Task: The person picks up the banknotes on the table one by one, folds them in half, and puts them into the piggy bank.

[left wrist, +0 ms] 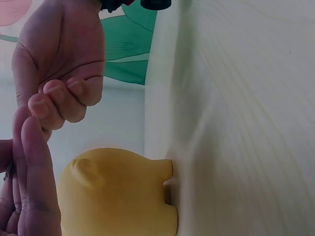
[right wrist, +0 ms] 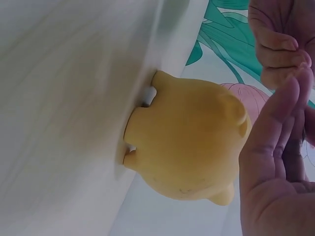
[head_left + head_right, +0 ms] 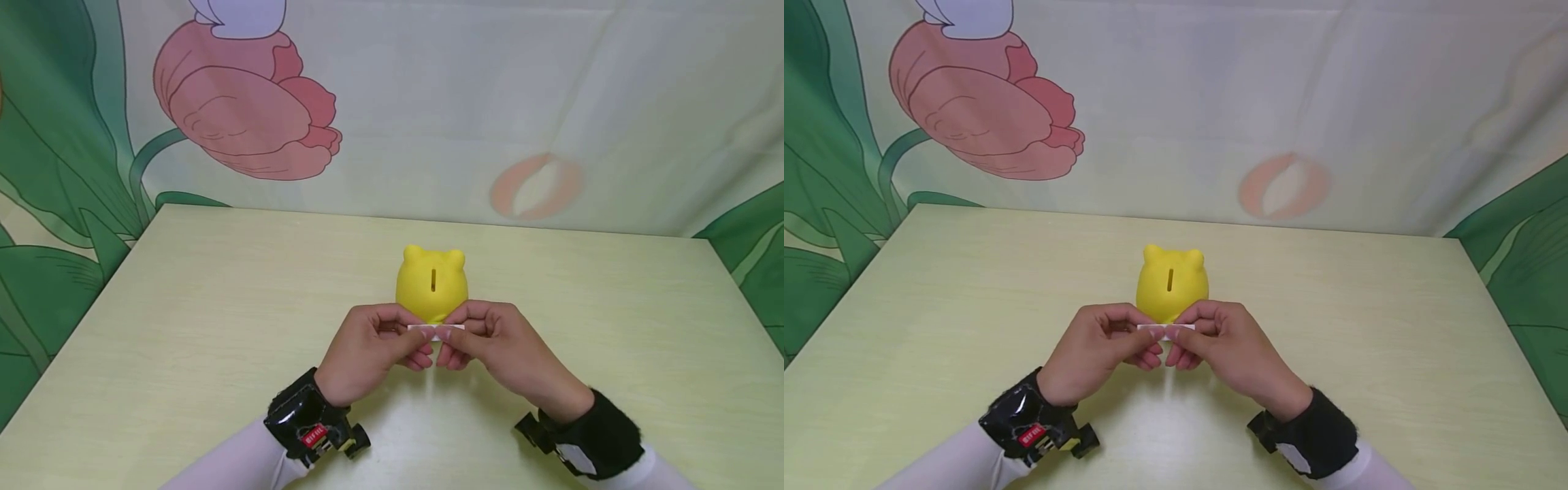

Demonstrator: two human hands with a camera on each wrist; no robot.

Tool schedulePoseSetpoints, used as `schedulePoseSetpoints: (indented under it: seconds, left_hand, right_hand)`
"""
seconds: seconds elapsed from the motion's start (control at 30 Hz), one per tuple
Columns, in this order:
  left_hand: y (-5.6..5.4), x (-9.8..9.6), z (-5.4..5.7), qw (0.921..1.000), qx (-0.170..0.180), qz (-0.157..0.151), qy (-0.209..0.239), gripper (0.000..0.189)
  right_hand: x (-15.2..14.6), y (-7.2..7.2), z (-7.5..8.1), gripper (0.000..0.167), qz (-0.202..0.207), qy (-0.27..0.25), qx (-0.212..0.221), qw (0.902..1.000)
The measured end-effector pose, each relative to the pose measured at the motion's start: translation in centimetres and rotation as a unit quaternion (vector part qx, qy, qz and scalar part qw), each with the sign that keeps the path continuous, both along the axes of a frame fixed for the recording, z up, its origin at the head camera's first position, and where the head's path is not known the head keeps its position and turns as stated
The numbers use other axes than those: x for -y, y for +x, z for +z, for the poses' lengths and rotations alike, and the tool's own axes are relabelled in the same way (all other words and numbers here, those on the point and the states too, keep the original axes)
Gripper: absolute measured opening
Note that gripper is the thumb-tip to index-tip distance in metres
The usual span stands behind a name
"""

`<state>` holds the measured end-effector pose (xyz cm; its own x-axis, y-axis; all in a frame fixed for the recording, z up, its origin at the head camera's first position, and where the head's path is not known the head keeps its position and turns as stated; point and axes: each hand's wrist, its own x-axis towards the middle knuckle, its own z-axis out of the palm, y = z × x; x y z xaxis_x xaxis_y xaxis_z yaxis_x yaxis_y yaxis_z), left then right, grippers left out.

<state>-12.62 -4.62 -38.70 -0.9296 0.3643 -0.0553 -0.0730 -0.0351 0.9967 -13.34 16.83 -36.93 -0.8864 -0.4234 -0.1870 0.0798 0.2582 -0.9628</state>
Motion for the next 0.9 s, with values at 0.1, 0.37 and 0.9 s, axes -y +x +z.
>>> schedulePoseSetpoints:
  seconds: [0.1, 0.37, 0.9]
  left_hand:
    - [0.02, -0.09, -0.12, 1.0, -0.006, -0.003, -0.004, 0.016]
    - [0.14, -0.1, 0.02, 0.9998, -0.02, -0.003, -0.008, 0.014]
    - [-0.5, 0.26, 0.01, 0.9996, 0.0, 0.025, 0.01, 0.018]
  right_hand:
    - [-0.07, 0.07, 0.06, 0.021, -0.001, -0.001, -0.013, 0.9999]
    - [-0.16, 0.15, 0.19, 0.02, -0.003, -0.004, -0.016, 0.9999]
    - [-0.67, -0.33, 0.62, 0.025, -0.031, -0.007, -0.003, 0.9995]
